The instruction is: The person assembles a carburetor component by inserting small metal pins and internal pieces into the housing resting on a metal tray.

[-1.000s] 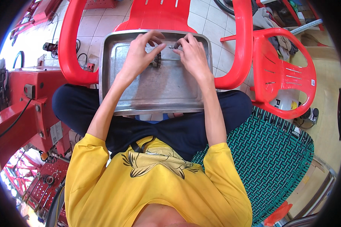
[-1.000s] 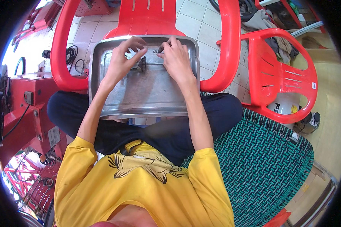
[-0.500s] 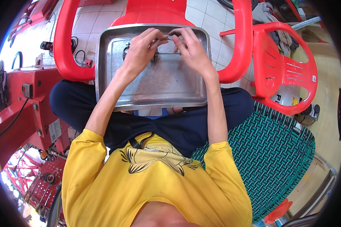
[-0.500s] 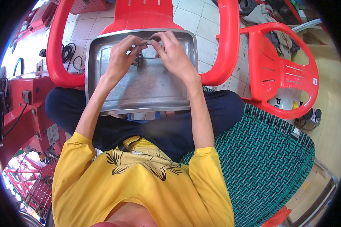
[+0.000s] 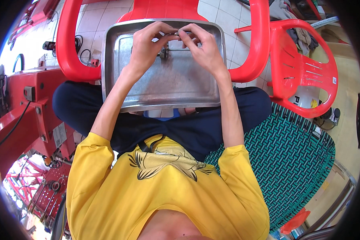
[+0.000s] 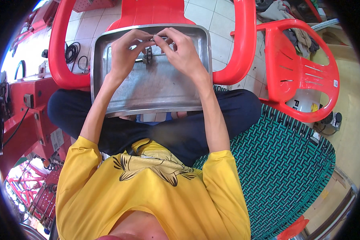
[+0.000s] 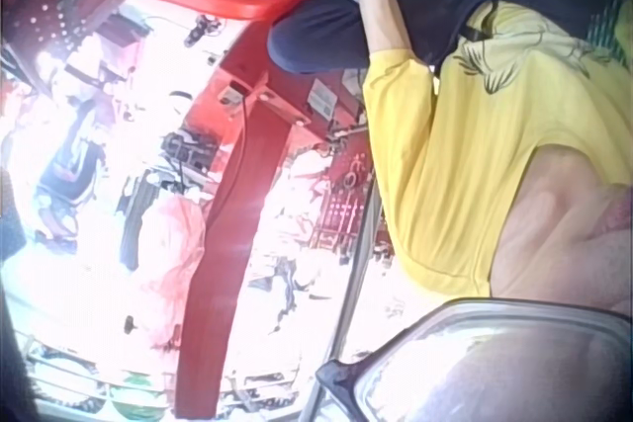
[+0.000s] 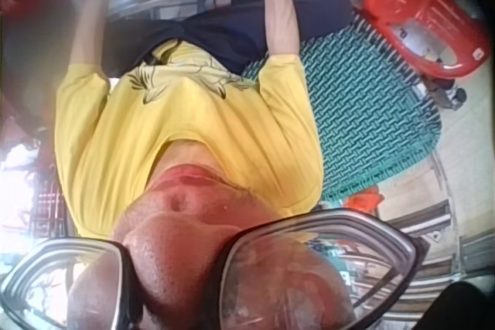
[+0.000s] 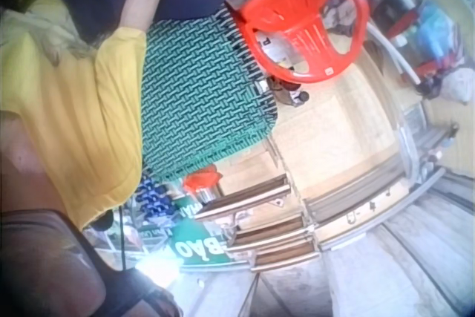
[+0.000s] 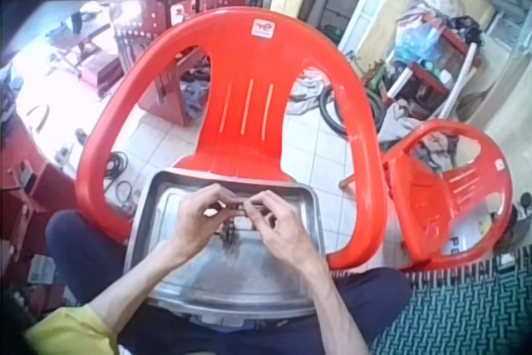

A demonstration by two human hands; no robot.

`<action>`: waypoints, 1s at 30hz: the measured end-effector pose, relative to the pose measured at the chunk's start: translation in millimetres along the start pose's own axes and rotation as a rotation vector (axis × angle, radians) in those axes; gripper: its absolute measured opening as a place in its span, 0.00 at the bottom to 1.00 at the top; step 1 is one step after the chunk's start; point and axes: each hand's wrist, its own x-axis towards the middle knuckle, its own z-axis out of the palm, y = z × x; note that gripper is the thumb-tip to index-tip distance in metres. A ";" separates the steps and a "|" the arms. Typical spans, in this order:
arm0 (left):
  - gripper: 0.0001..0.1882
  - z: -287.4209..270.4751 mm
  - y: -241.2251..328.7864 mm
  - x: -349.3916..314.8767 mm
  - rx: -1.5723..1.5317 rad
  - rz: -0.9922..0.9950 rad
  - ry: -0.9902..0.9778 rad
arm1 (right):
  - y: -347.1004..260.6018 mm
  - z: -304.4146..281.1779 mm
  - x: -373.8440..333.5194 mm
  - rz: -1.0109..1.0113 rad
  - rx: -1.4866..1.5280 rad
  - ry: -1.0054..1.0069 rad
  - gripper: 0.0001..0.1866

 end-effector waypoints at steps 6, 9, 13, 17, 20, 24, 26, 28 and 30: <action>0.08 -1.6 2.8 -0.5 0.086 0.061 -0.023 | 3.0 6.2 -2.8 -0.048 0.058 0.047 0.11; 0.08 -0.9 0.5 -0.4 0.092 0.102 -0.023 | 4.8 9.0 -4.0 -0.047 0.165 0.046 0.10; 0.08 -2.3 2.6 0.6 0.045 0.059 -0.038 | 4.4 9.3 -5.9 -0.021 0.207 0.042 0.10; 0.07 2.0 4.0 0.4 -0.102 -0.030 -0.042 | 6.2 10.3 -4.2 -0.130 0.155 0.109 0.09; 0.07 3.5 4.4 1.1 -0.239 -0.128 -0.085 | 5.7 11.3 -3.1 -0.214 -0.042 0.226 0.07; 0.08 3.6 -4.8 1.2 -0.471 -0.289 -0.181 | 8.5 11.3 -1.7 -0.317 -0.325 0.327 0.07; 0.09 3.1 -6.2 0.1 -0.508 -0.327 -0.209 | 7.8 12.3 -2.9 -0.285 -0.310 0.318 0.08; 0.11 2.7 -5.6 1.0 -0.453 -0.308 -0.224 | 7.7 12.3 -2.7 -0.286 -0.299 0.322 0.08; 0.13 2.8 -3.6 1.4 -0.449 -0.301 -0.249 | 7.9 12.0 -1.0 -0.323 -0.289 0.334 0.08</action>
